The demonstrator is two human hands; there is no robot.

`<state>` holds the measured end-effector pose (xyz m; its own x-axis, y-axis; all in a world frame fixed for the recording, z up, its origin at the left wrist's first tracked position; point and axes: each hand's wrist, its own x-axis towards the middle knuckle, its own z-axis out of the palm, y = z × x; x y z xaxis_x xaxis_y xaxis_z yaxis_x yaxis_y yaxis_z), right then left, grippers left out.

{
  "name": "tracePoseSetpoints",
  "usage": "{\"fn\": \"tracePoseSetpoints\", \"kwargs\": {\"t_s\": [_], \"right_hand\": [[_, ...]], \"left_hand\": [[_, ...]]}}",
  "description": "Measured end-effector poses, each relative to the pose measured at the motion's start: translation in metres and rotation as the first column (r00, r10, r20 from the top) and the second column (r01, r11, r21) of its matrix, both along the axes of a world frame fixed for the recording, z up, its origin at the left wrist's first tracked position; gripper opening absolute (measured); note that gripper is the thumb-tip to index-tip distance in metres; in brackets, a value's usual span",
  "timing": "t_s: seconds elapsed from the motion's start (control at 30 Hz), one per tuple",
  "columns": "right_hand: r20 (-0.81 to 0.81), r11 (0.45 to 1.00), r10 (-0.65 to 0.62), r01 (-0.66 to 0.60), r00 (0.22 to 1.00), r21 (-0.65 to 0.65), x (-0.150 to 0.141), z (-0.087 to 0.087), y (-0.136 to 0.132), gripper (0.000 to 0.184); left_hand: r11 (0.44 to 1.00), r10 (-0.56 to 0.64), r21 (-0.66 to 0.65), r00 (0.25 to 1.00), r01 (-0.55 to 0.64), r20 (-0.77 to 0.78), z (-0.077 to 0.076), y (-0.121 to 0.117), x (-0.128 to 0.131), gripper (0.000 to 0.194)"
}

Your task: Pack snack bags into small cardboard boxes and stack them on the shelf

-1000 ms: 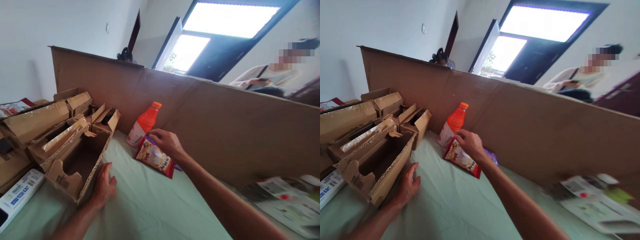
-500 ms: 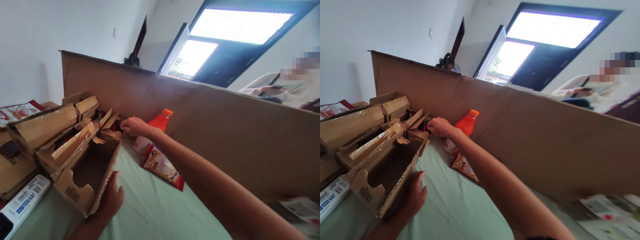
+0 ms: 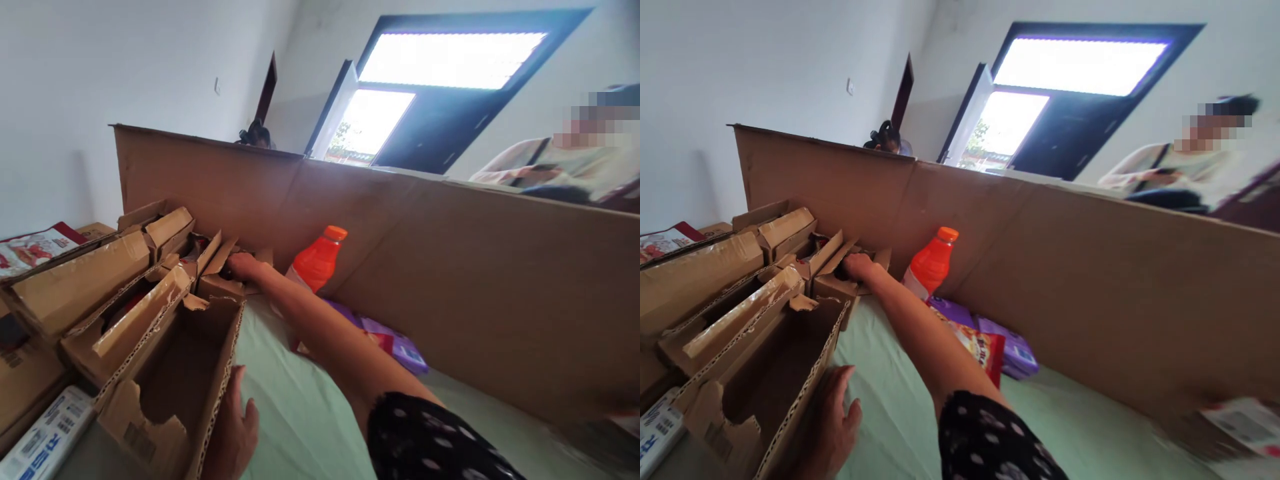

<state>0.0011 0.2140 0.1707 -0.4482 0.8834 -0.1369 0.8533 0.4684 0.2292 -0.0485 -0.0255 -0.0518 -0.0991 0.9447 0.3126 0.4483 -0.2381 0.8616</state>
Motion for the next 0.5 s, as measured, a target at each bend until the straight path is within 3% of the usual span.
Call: {"fn": "tracePoseSetpoints", "kwargs": {"t_s": [0.27, 0.4, 0.5], "right_hand": [[-0.141, 0.968, -0.165, 0.188, 0.976, 0.164, 0.014, 0.038, -0.014, 0.026], [-0.249, 0.923, -0.182, 0.253, 0.951, 0.292, 0.013, 0.065, -0.031, 0.019], [-0.342, 0.866, -0.174, 0.309, 0.924, 0.394, 0.028, 0.091, -0.051, 0.03]], "left_hand": [[1.0, 0.017, -0.006, 1.0, -0.017, 0.006, 0.002, -0.001, 0.003, 0.057], [0.999, 0.024, 0.037, 1.0, -0.024, 0.01, 0.005, 0.005, 0.002, 0.055], [0.998, 0.006, 0.067, 1.0, -0.006, 0.014, 0.008, 0.012, -0.001, 0.052]]}}
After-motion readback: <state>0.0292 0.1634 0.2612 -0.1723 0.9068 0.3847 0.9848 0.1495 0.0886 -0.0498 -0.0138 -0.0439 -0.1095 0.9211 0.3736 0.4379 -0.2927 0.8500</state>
